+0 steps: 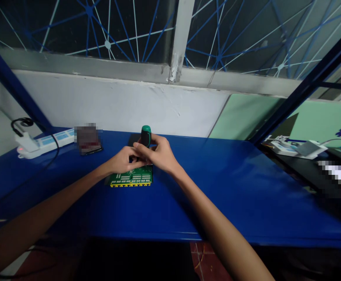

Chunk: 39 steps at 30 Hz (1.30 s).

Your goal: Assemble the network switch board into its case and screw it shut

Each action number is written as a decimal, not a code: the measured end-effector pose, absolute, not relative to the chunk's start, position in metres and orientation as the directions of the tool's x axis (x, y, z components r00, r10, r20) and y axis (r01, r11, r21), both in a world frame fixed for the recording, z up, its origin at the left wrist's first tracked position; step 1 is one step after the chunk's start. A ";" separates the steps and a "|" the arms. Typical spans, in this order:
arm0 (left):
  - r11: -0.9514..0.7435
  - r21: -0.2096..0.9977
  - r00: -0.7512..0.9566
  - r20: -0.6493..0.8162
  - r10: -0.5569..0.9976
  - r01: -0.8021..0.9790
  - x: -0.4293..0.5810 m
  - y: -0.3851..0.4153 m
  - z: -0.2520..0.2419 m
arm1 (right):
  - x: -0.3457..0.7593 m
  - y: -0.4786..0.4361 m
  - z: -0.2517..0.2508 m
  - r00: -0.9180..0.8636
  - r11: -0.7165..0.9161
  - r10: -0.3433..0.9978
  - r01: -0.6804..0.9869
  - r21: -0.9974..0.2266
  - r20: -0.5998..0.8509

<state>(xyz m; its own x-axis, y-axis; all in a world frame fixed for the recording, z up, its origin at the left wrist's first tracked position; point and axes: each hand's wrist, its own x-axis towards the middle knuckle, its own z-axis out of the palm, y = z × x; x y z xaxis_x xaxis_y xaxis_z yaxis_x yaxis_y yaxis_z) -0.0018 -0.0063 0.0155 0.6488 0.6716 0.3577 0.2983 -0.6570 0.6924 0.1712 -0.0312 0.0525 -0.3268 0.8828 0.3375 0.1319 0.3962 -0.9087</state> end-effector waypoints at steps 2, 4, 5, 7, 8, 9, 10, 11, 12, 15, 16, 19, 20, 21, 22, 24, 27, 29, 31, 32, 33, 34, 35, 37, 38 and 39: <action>-0.656 0.691 0.641 0.361 0.677 0.304 -0.001 -0.007 0.016 | 0.171 -0.032 0.052 -0.325 0.399 0.881 0.121 -0.909 0.344; -0.650 0.696 0.624 0.369 0.689 0.306 -0.001 -0.006 0.016 | 0.170 -0.032 0.053 -0.321 0.401 0.881 0.119 -0.908 0.347; -0.645 0.700 0.613 0.373 0.696 0.307 0.000 -0.006 0.015 | 0.170 -0.033 0.053 -0.318 0.400 0.883 0.123 -0.908 0.346; -0.635 0.708 0.598 0.374 0.708 0.309 -0.001 -0.005 0.014 | 0.170 -0.033 0.054 -0.313 0.395 0.887 0.135 -0.908 0.339; -0.630 0.711 0.595 0.371 0.713 0.311 -0.001 -0.005 0.013 | 0.170 -0.033 0.054 -0.312 0.395 0.888 0.141 -0.908 0.338; -0.625 0.714 0.593 0.367 0.717 0.315 -0.001 -0.005 0.013 | 0.170 -0.034 0.054 -0.311 0.397 0.888 0.146 -0.906 0.339; -0.619 0.717 0.590 0.360 0.723 0.320 -0.001 -0.005 0.012 | 0.170 -0.034 0.055 -0.312 0.400 0.887 0.150 -0.904 0.341; -0.612 0.720 0.584 0.355 0.730 0.327 -0.001 -0.004 0.011 | 0.170 -0.034 0.055 -0.313 0.403 0.886 0.152 -0.903 0.342; -0.606 0.722 0.577 0.352 0.737 0.334 -0.001 -0.004 0.011 | 0.170 -0.034 0.055 -0.314 0.404 0.885 0.154 -0.901 0.343; -0.596 0.732 0.559 0.358 0.748 0.329 0.000 -0.004 0.009 | 0.170 -0.034 0.055 -0.310 0.411 0.884 0.160 -0.897 0.349; -0.600 0.732 0.558 0.364 0.746 0.323 0.000 -0.004 0.008 | 0.170 -0.034 0.055 -0.307 0.412 0.885 0.162 -0.897 0.351; -0.637 0.707 0.598 0.377 0.707 0.308 -0.001 -0.003 0.009 | 0.169 -0.034 0.055 -0.294 0.412 0.888 0.165 -0.896 0.354; -0.653 0.693 0.619 0.376 0.689 0.306 -0.001 -0.003 0.009 | 0.169 -0.034 0.055 -0.292 0.411 0.888 0.163 -0.897 0.354; -0.668 0.679 0.640 0.374 0.672 0.304 -0.002 -0.003 0.010 | 0.169 -0.034 0.055 -0.292 0.411 0.888 0.159 -0.898 0.355; -0.680 0.668 0.658 0.370 0.656 0.302 -0.002 -0.003 0.010 | 0.169 -0.034 0.055 -0.293 0.412 0.887 0.155 -0.898 0.356; -0.691 0.658 0.674 0.367 0.642 0.300 -0.003 -0.004 0.011 | 0.169 -0.034 0.054 -0.295 0.410 0.887 0.151 -0.900 0.355; -0.691 0.662 0.672 0.373 0.640 0.291 -0.004 -0.004 0.011 | 0.169 -0.033 0.053 -0.289 0.403 0.892 0.155 -0.902 0.348; -0.673 0.677 0.663 0.361 0.655 0.297 -0.004 -0.003 0.011 | 0.169 -0.032 0.052 -0.290 0.401 0.892 0.155 -0.903 0.346; -0.643 0.700 0.653 0.334 0.680 0.311 -0.004 -0.003 0.010 | 0.170 -0.031 0.051 -0.296 0.400 0.891 0.155 -0.904 0.344; -0.627 0.713 0.645 0.324 0.692 0.314 -0.004 -0.002 0.010 | 0.170 -0.031 0.051 -0.298 0.398 0.891 0.156 -0.904 0.341; -0.613 0.726 0.638 0.318 0.701 0.312 -0.003 -0.002 0.009 | 0.170 -0.031 0.051 -0.298 0.396 0.892 0.157 -0.904 0.339; -0.600 0.740 0.632 0.315 0.708 0.303 -0.003 -0.001 0.009 | 0.171 -0.031 0.050 -0.296 0.395 0.893 0.158 -0.905 0.339; -0.588 0.755 0.625 0.315 0.714 0.291 -0.003 -0.001 0.008 | 0.171 -0.030 0.050 -0.297 0.394 0.894 0.158 -0.906 0.337; -0.564 0.779 0.607 0.315 0.729 0.273 -0.002 -0.001 0.007 | 0.171 -0.030 0.050 -0.303 0.391 0.893 0.160 -0.906 0.332; -0.557 0.785 0.600 0.314 0.736 0.272 -0.002 -0.001 0.006 | 0.171 -0.030 0.050 -0.309 0.391 0.892 0.161 -0.906 0.330; -0.557 0.783 0.594 0.317 0.739 0.276 -0.002 -0.001 0.006 | 0.171 -0.030 0.050 -0.314 0.392 0.891 0.160 -0.906 0.330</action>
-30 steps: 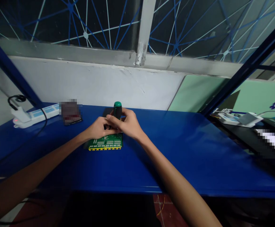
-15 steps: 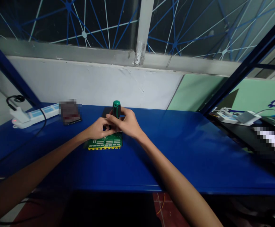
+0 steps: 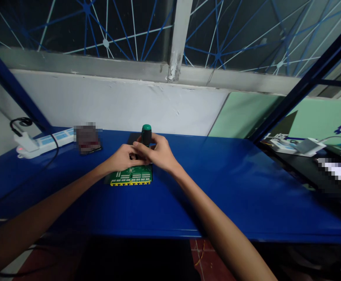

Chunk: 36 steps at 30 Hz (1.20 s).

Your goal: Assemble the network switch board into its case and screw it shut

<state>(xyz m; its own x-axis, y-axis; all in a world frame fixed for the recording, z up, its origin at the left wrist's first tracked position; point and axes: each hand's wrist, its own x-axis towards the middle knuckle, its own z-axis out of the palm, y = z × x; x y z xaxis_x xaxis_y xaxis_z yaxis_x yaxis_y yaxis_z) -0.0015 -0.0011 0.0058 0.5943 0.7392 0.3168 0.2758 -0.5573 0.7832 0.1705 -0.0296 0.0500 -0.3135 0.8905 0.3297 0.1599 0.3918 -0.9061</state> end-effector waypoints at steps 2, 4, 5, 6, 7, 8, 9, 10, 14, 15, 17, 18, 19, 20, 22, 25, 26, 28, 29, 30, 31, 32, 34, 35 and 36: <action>-0.584 0.759 0.602 0.329 0.727 0.290 -0.002 -0.001 0.006 | 0.170 -0.029 0.050 -0.317 0.398 0.887 0.155 -0.904 0.336; -0.630 0.721 0.636 0.346 0.690 0.290 -0.003 -0.001 0.008 | 0.170 -0.029 0.049 -0.314 0.403 0.885 0.150 -0.903 0.343; -0.651 0.703 0.656 0.351 0.668 0.286 -0.003 -0.001 0.009 | 0.170 -0.029 0.049 -0.312 0.402 0.886 0.149 -0.903 0.343; -0.668 0.689 0.674 0.354 0.649 0.282 -0.004 -0.001 0.010 | 0.170 -0.029 0.049 -0.310 0.400 0.888 0.149 -0.904 0.341; -0.680 0.678 0.687 0.353 0.635 0.280 -0.004 -0.001 0.011 | 0.170 -0.029 0.050 -0.308 0.396 0.889 0.150 -0.906 0.337; -0.685 0.671 0.694 0.350 0.630 0.284 -0.005 -0.001 0.012 | 0.171 -0.029 0.050 -0.308 0.393 0.891 0.151 -0.907 0.334; -0.685 0.669 0.696 0.345 0.630 0.289 -0.005 -0.001 0.012 | 0.171 -0.029 0.051 -0.307 0.391 0.892 0.151 -0.908 0.333; -0.681 0.670 0.693 0.341 0.635 0.294 -0.005 -0.001 0.012 | 0.171 -0.029 0.051 -0.304 0.391 0.892 0.151 -0.908 0.334; -0.648 0.704 0.656 0.346 0.671 0.291 -0.005 -0.001 0.011 | 0.171 -0.029 0.053 -0.284 0.399 0.895 0.166 -0.902 0.344; -0.638 0.714 0.645 0.348 0.681 0.289 -0.004 -0.001 0.011 | 0.171 -0.029 0.053 -0.283 0.402 0.895 0.173 -0.899 0.346; -0.621 0.728 0.628 0.344 0.697 0.290 -0.004 -0.001 0.010 | 0.171 -0.029 0.053 -0.287 0.412 0.890 0.177 -0.894 0.354; -0.615 0.733 0.625 0.342 0.702 0.290 -0.004 -0.001 0.010 | 0.171 -0.030 0.054 -0.290 0.419 0.887 0.174 -0.891 0.360; -0.611 0.737 0.622 0.340 0.705 0.290 -0.004 -0.001 0.010 | 0.171 -0.030 0.054 -0.293 0.423 0.884 0.169 -0.890 0.365; -0.608 0.739 0.624 0.336 0.706 0.290 -0.004 -0.001 0.010 | 0.171 -0.030 0.054 -0.292 0.425 0.883 0.166 -0.890 0.367; -0.608 0.737 0.634 0.324 0.702 0.296 -0.005 -0.001 0.010 | 0.171 -0.030 0.054 -0.289 0.418 0.887 0.170 -0.893 0.360; -0.613 0.728 0.656 0.306 0.691 0.306 -0.005 -0.001 0.012 | 0.171 -0.030 0.054 -0.280 0.394 0.899 0.182 -0.901 0.336; -0.615 0.726 0.661 0.301 0.687 0.308 -0.005 -0.001 0.012 | 0.172 -0.030 0.054 -0.278 0.388 0.902 0.182 -0.904 0.331; -0.616 0.725 0.665 0.299 0.685 0.309 -0.005 -0.002 0.014 | 0.173 -0.030 0.055 -0.274 0.383 0.904 0.176 -0.907 0.328; -0.616 0.724 0.667 0.297 0.683 0.309 -0.005 -0.002 0.015 | 0.173 -0.030 0.055 -0.272 0.382 0.904 0.170 -0.908 0.329; -0.617 0.723 0.670 0.295 0.681 0.309 -0.006 -0.003 0.017 | 0.173 -0.030 0.055 -0.272 0.381 0.904 0.163 -0.910 0.330; -0.616 0.724 0.672 0.292 0.681 0.310 -0.006 -0.003 0.018 | 0.173 -0.031 0.056 -0.271 0.382 0.903 0.154 -0.911 0.332; -0.615 0.725 0.674 0.288 0.681 0.311 -0.006 -0.003 0.019 | 0.173 -0.031 0.057 -0.271 0.383 0.902 0.144 -0.913 0.336; -0.616 0.720 0.675 0.283 0.681 0.320 -0.008 -0.003 0.021 | 0.174 -0.032 0.058 -0.273 0.387 0.898 0.124 -0.913 0.344; -0.620 0.713 0.674 0.284 0.682 0.327 -0.008 -0.002 0.021 | 0.174 -0.032 0.059 -0.273 0.391 0.896 0.116 -0.913 0.349; -0.627 0.704 0.675 0.286 0.681 0.335 -0.010 -0.001 0.022 | 0.174 -0.032 0.059 -0.273 0.395 0.895 0.111 -0.912 0.354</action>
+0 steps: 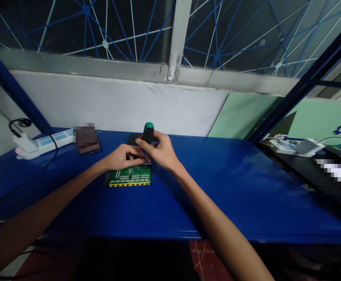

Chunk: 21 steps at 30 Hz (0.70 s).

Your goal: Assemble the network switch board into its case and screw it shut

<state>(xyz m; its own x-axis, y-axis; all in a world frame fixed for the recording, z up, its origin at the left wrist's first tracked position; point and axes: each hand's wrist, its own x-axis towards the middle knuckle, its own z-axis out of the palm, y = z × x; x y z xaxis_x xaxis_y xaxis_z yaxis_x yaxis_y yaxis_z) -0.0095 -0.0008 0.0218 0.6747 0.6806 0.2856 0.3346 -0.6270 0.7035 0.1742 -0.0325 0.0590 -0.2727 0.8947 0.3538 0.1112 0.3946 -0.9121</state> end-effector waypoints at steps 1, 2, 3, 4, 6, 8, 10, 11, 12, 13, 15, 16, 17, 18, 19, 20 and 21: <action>-0.636 0.691 0.677 0.287 0.678 0.344 -0.010 0.000 0.022 | 0.174 -0.032 0.059 -0.270 0.397 0.894 0.109 -0.911 0.358; -0.645 0.678 0.681 0.287 0.674 0.353 -0.011 0.001 0.021 | 0.175 -0.032 0.059 -0.266 0.399 0.894 0.109 -0.911 0.360; -0.654 0.666 0.688 0.285 0.668 0.359 -0.012 0.002 0.020 | 0.175 -0.032 0.059 -0.260 0.400 0.895 0.109 -0.910 0.362; -0.662 0.656 0.695 0.282 0.661 0.363 -0.012 0.003 0.019 | 0.175 -0.032 0.059 -0.256 0.400 0.896 0.109 -0.910 0.363; -0.674 0.643 0.708 0.280 0.649 0.364 -0.011 0.004 0.016 | 0.175 -0.032 0.059 -0.247 0.398 0.898 0.107 -0.911 0.363; -0.682 0.636 0.709 0.288 0.643 0.360 -0.009 0.004 0.013 | 0.175 -0.032 0.060 -0.240 0.395 0.900 0.098 -0.914 0.363; -0.690 0.630 0.704 0.304 0.642 0.357 -0.008 0.004 0.011 | 0.174 -0.033 0.061 -0.228 0.394 0.902 0.083 -0.915 0.368; -0.695 0.623 0.700 0.312 0.642 0.360 -0.008 0.004 0.011 | 0.174 -0.033 0.062 -0.218 0.397 0.902 0.075 -0.915 0.373; -0.701 0.612 0.694 0.321 0.644 0.367 -0.009 0.005 0.011 | 0.174 -0.033 0.062 -0.204 0.401 0.902 0.069 -0.914 0.380; -0.706 0.599 0.687 0.330 0.647 0.377 -0.011 0.006 0.012 | 0.174 -0.033 0.063 -0.186 0.405 0.903 0.066 -0.912 0.387; -0.713 0.570 0.668 0.346 0.659 0.409 -0.016 0.011 0.012 | 0.175 -0.032 0.062 -0.155 0.411 0.904 0.065 -0.909 0.397; -0.713 0.559 0.659 0.350 0.665 0.423 -0.020 0.014 0.012 | 0.176 -0.031 0.062 -0.146 0.412 0.905 0.066 -0.909 0.400; -0.709 0.550 0.649 0.350 0.676 0.442 -0.023 0.018 0.012 | 0.176 -0.030 0.061 -0.141 0.411 0.906 0.066 -0.909 0.400; -0.706 0.542 0.649 0.340 0.681 0.456 -0.027 0.022 0.011 | 0.177 -0.029 0.060 -0.141 0.409 0.907 0.066 -0.910 0.397; -0.700 0.536 0.648 0.327 0.688 0.472 -0.031 0.025 0.011 | 0.177 -0.028 0.059 -0.143 0.406 0.908 0.067 -0.911 0.394; -0.691 0.533 0.645 0.313 0.697 0.488 -0.034 0.028 0.009 | 0.177 -0.027 0.058 -0.147 0.402 0.909 0.070 -0.913 0.389; -0.684 0.529 0.640 0.305 0.706 0.502 -0.037 0.031 0.008 | 0.177 -0.026 0.058 -0.152 0.397 0.911 0.074 -0.915 0.383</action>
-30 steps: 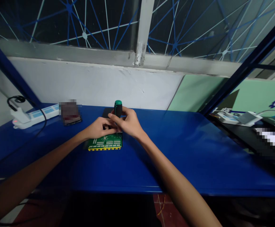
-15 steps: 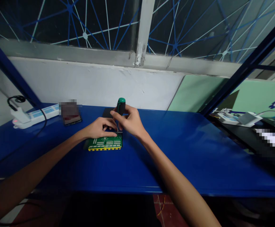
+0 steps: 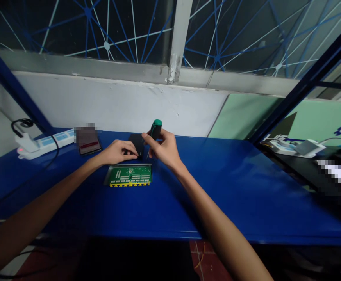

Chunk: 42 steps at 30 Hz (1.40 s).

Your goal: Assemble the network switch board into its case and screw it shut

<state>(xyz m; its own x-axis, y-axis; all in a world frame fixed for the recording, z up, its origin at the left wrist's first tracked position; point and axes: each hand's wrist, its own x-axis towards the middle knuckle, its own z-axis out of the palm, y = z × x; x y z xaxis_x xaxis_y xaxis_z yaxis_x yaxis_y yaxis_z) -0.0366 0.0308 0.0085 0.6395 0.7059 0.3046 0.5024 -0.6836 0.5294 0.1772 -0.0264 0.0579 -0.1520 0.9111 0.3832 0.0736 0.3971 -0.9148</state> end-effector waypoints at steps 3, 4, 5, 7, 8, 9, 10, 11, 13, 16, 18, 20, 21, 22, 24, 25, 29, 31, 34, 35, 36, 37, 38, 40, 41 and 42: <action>-0.676 0.507 0.633 0.289 0.718 0.534 -0.041 0.034 0.008 | 0.177 -0.027 0.058 -0.159 0.384 0.917 0.094 -0.919 0.367; -0.676 0.496 0.635 0.283 0.719 0.544 -0.041 0.033 0.008 | 0.176 -0.027 0.058 -0.157 0.382 0.918 0.102 -0.919 0.364; -0.676 0.483 0.637 0.274 0.720 0.556 -0.041 0.032 0.010 | 0.176 -0.028 0.058 -0.154 0.382 0.919 0.110 -0.918 0.364; -0.666 0.457 0.642 0.234 0.730 0.590 -0.040 0.029 0.013 | 0.176 -0.028 0.058 -0.153 0.386 0.917 0.120 -0.915 0.367; -0.653 0.450 0.641 0.206 0.739 0.609 -0.040 0.027 0.015 | 0.177 -0.028 0.058 -0.158 0.390 0.915 0.120 -0.913 0.370; -0.638 0.451 0.638 0.177 0.750 0.625 -0.039 0.026 0.017 | 0.177 -0.028 0.058 -0.163 0.393 0.913 0.119 -0.912 0.373; -0.623 0.455 0.633 0.154 0.759 0.636 -0.039 0.025 0.019 | 0.177 -0.028 0.058 -0.169 0.395 0.912 0.119 -0.911 0.373; -0.612 0.460 0.629 0.139 0.765 0.643 -0.038 0.023 0.020 | 0.177 -0.028 0.058 -0.173 0.395 0.912 0.121 -0.911 0.372; -0.604 0.458 0.618 0.140 0.774 0.652 -0.037 0.022 0.023 | 0.177 -0.028 0.058 -0.175 0.392 0.914 0.133 -0.911 0.367; -0.619 0.380 0.597 0.190 0.779 0.687 -0.035 0.020 0.024 | 0.177 -0.029 0.057 -0.171 0.390 0.915 0.148 -0.909 0.365; -0.631 0.304 0.592 0.219 0.775 0.713 -0.035 0.020 0.023 | 0.177 -0.029 0.058 -0.172 0.396 0.912 0.147 -0.906 0.371; -0.636 0.252 0.595 0.225 0.772 0.730 -0.036 0.020 0.022 | 0.178 -0.028 0.058 -0.171 0.409 0.907 0.136 -0.902 0.385; -0.633 0.237 0.595 0.219 0.774 0.737 -0.036 0.021 0.021 | 0.179 -0.028 0.058 -0.169 0.415 0.904 0.130 -0.900 0.393; -0.628 0.227 0.590 0.215 0.778 0.745 -0.037 0.022 0.020 | 0.179 -0.028 0.059 -0.166 0.420 0.902 0.125 -0.899 0.398; -0.613 0.210 0.576 0.212 0.789 0.762 -0.038 0.023 0.019 | 0.180 -0.028 0.060 -0.156 0.420 0.903 0.122 -0.899 0.401; -0.606 0.203 0.569 0.212 0.794 0.769 -0.039 0.024 0.018 | 0.180 -0.028 0.061 -0.152 0.418 0.904 0.124 -0.900 0.399; -0.607 0.220 0.575 0.196 0.794 0.764 -0.040 0.026 0.015 | 0.179 -0.029 0.063 -0.142 0.403 0.912 0.144 -0.904 0.384; -0.620 0.263 0.593 0.181 0.784 0.739 -0.039 0.027 0.014 | 0.178 -0.029 0.063 -0.143 0.396 0.915 0.155 -0.905 0.376; -0.629 0.329 0.614 0.162 0.773 0.705 -0.036 0.026 0.011 | 0.177 -0.030 0.062 -0.154 0.398 0.913 0.143 -0.906 0.377; -0.628 0.342 0.616 0.159 0.771 0.699 -0.035 0.025 0.010 | 0.177 -0.030 0.061 -0.158 0.399 0.912 0.137 -0.906 0.378; -0.628 0.350 0.616 0.160 0.771 0.695 -0.034 0.024 0.009 | 0.177 -0.030 0.061 -0.160 0.400 0.912 0.134 -0.907 0.378; -0.627 0.354 0.614 0.165 0.772 0.694 -0.033 0.024 0.008 | 0.177 -0.030 0.060 -0.161 0.400 0.912 0.135 -0.907 0.378; -0.626 0.358 0.611 0.170 0.773 0.692 -0.032 0.023 0.007 | 0.177 -0.029 0.060 -0.162 0.398 0.912 0.139 -0.907 0.376; -0.629 0.371 0.611 0.180 0.771 0.684 -0.032 0.023 0.006 | 0.176 -0.029 0.060 -0.166 0.395 0.914 0.148 -0.907 0.371; -0.631 0.378 0.612 0.185 0.769 0.678 -0.033 0.024 0.006 | 0.176 -0.029 0.060 -0.167 0.394 0.914 0.149 -0.907 0.369; -0.633 0.385 0.613 0.191 0.766 0.671 -0.033 0.024 0.007 | 0.176 -0.029 0.059 -0.169 0.393 0.914 0.149 -0.907 0.368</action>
<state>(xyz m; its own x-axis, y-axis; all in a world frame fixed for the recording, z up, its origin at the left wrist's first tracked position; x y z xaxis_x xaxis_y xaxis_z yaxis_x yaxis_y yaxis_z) -0.0335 0.0244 0.0074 0.6135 0.7662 0.1914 0.6711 -0.6335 0.3852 0.1762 -0.0294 0.0594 -0.1691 0.9143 0.3681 0.1493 0.3929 -0.9074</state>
